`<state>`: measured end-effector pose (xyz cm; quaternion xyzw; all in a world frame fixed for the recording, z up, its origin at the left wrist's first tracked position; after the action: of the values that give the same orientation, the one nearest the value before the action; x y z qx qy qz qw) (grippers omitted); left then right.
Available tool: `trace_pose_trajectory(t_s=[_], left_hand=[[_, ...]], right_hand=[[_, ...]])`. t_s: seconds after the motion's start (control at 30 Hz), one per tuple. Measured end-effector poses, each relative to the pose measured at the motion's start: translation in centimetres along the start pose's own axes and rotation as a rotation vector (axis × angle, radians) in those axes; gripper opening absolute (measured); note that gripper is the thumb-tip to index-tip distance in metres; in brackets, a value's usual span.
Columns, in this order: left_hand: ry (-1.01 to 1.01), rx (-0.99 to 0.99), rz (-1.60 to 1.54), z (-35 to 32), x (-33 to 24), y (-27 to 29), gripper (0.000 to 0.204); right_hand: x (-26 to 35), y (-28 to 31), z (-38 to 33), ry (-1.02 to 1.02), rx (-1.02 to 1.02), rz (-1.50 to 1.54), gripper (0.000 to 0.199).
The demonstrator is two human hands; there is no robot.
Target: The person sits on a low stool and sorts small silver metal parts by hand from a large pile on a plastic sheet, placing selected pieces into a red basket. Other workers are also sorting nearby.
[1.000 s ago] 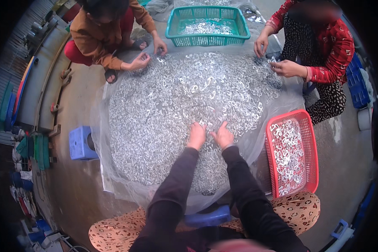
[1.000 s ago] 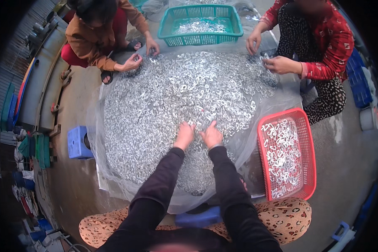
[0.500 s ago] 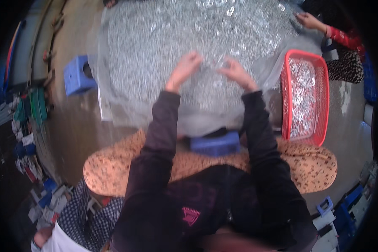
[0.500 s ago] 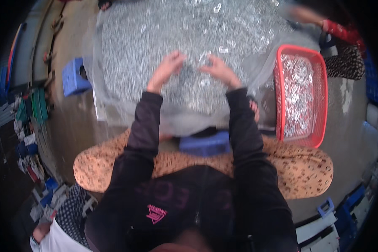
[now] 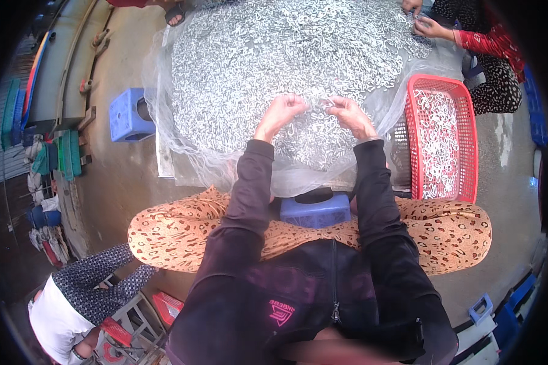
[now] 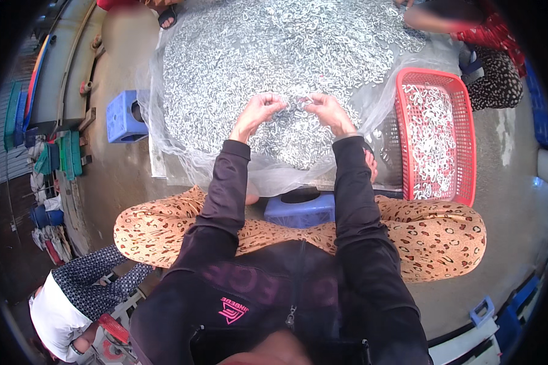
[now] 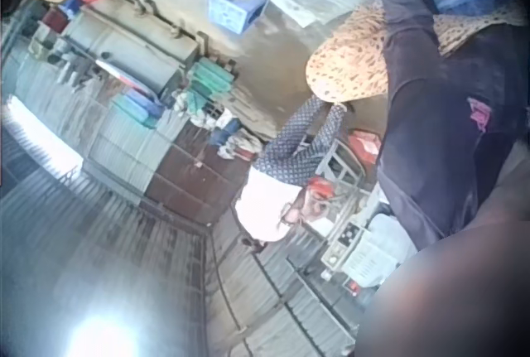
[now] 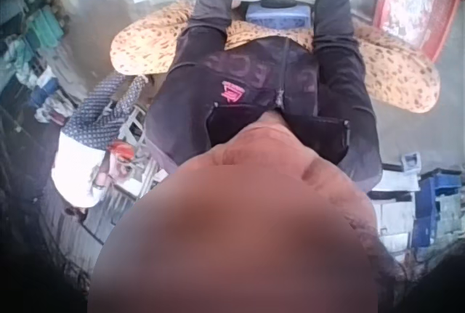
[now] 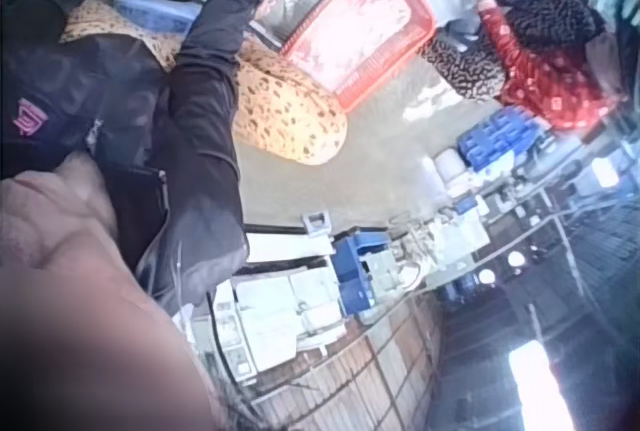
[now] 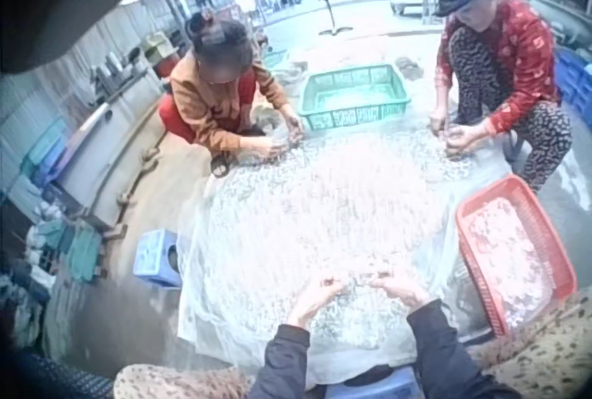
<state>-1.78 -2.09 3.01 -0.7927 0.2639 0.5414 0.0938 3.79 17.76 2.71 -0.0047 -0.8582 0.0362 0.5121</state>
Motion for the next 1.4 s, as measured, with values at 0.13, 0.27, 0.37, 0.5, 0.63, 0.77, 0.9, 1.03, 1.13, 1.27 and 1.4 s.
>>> trace_pose_trajectory(t_s=[0.13,0.27,0.37,0.5,0.63,0.77,0.9,1.03,1.13,1.27,1.4], left_hand=[[-0.012,-0.156,0.677,-0.4,0.2,0.4,0.019],[-0.035,-0.162,0.543,-0.6,0.0,0.6,0.02],[0.015,-0.222,0.465,-0.7,0.0,0.9,0.02],[-0.038,-0.293,0.436,-0.7,0.1,1.2,0.018],[-0.136,-0.156,0.286,0.0,-0.2,1.2,0.02],[-0.144,-0.012,0.458,-1.4,-2.0,1.8,0.033],[-0.105,0.092,0.231,-3.5,-2.6,1.9,0.038],[0.151,-0.014,-0.11,-0.6,-0.6,2.6,0.017],[-0.133,0.07,0.275,0.9,0.0,1.7,0.018],[0.009,-0.063,0.247,0.8,-0.6,0.6,0.021],[0.007,-0.111,0.21,0.0,-1.2,0.2,0.029]], right_hand=[[-1.0,-0.3,0.6,-0.076,-0.047,-0.09,0.018],[-1.3,-0.5,1.1,-0.036,-0.013,0.046,0.023],[-0.7,-0.8,1.1,-0.029,-0.046,-0.127,0.027],[0.6,-1.2,0.9,0.048,-0.096,-0.336,0.031],[0.5,-0.1,1.5,0.202,-0.264,-0.451,0.026],[-0.8,0.3,1.3,0.327,-0.048,-0.041,0.02],[-0.7,0.0,0.0,0.792,-0.205,-0.631,0.024],[-0.6,-1.5,2.5,0.417,-0.191,0.13,0.017],[-1.9,-0.7,3.8,0.228,-0.245,-0.007,0.016],[-3.1,0.6,4.7,0.384,-0.189,0.18,0.013],[-2.9,1.7,4.1,0.773,-0.183,-0.345,0.02]])
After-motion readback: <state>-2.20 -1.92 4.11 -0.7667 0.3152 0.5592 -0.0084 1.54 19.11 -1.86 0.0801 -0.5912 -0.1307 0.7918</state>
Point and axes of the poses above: each hand's wrist, its own z-axis towards the middle knuckle, its own y-axis out of the back of the hand, x = y × z, the point moved 3 cm from there along z, towards the middle knuckle, and after that the axes turned 1 degree about -x, right-handed, at the moved point
